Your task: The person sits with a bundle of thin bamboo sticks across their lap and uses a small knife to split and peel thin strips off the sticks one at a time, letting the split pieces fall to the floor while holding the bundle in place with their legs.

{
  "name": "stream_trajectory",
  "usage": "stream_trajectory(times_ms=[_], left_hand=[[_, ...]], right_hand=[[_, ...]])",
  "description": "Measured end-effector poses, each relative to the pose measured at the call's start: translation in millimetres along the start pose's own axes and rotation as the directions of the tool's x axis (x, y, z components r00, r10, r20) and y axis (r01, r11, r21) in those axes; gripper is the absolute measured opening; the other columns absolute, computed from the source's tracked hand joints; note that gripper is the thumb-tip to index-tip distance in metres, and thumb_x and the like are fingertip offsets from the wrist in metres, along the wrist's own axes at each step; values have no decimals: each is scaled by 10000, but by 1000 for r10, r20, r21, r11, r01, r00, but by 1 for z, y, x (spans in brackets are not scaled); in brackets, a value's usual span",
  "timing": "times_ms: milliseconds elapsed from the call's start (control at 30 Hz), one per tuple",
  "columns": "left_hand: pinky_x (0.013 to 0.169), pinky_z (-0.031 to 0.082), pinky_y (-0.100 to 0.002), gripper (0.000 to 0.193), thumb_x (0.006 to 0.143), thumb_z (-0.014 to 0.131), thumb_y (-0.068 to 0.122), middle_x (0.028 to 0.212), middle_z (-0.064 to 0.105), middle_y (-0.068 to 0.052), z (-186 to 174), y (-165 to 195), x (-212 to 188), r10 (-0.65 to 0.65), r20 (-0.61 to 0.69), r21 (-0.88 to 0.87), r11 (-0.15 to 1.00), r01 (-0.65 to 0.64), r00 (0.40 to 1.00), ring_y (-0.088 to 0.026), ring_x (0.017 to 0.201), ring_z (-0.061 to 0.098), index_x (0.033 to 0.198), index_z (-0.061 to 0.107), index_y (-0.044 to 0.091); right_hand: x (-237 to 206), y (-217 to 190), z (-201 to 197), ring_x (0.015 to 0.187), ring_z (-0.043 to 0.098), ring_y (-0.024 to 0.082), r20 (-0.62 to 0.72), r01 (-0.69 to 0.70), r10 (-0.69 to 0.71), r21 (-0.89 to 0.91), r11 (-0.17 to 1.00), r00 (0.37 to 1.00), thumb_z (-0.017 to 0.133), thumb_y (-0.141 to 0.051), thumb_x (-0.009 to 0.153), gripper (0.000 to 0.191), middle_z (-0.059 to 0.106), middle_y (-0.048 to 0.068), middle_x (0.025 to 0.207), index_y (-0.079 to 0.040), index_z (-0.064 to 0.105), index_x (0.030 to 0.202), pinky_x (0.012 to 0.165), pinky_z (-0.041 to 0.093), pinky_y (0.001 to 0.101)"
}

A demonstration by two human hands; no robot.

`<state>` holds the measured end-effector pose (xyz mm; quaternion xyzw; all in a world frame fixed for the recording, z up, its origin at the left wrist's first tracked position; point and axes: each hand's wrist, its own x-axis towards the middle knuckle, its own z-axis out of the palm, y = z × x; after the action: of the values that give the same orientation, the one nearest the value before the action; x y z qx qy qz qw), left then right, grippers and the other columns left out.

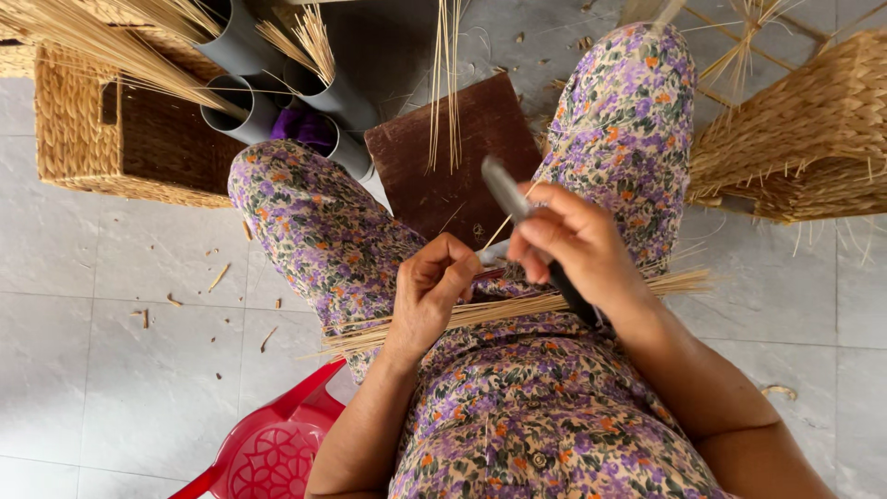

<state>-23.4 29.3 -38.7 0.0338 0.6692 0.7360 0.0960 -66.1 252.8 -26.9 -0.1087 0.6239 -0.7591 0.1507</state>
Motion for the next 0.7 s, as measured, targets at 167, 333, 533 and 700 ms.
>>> stream_trajectory(times_ms=[167,333,533,700], left_hand=[[568,417,-240,154,1012,579,77,718,589,5,-22,-6,-13,30,4,-39,999,-30,1000,-52,623,516,869,611,31],[568,435,-250,138,979,592,46,740,606,-18,-52,-3,-31,51,-12,-14,999,-51,999,-63,624,527,841,602,33],[570,444,-243,144,1002,582,70,706,599,-3,-35,-8,-14,96,-65,-56,993,-100,993,-54,616,527,864,608,34],[533,384,-240,155,985,603,82,643,568,3,-15,-4,-5,17,-36,131,991,-13,999,-47,580,485,841,617,29]], right_hand=[[-3,-6,-51,594,586,119,-255,109,-86,78,991,963,568,-53,1074,298,691,114,860,31,637,1352,532,489,268],[-13,-25,-97,596,613,147,-433,307,-204,183,934,878,580,-28,1136,269,702,134,890,42,628,1392,540,492,282],[-14,-9,-50,571,593,109,-334,156,-109,117,981,936,557,-59,1069,389,703,118,849,20,569,1449,536,504,257],[-8,4,0,548,639,100,158,-84,92,-54,995,983,541,-66,1006,412,739,108,807,-24,529,1416,478,531,238]])
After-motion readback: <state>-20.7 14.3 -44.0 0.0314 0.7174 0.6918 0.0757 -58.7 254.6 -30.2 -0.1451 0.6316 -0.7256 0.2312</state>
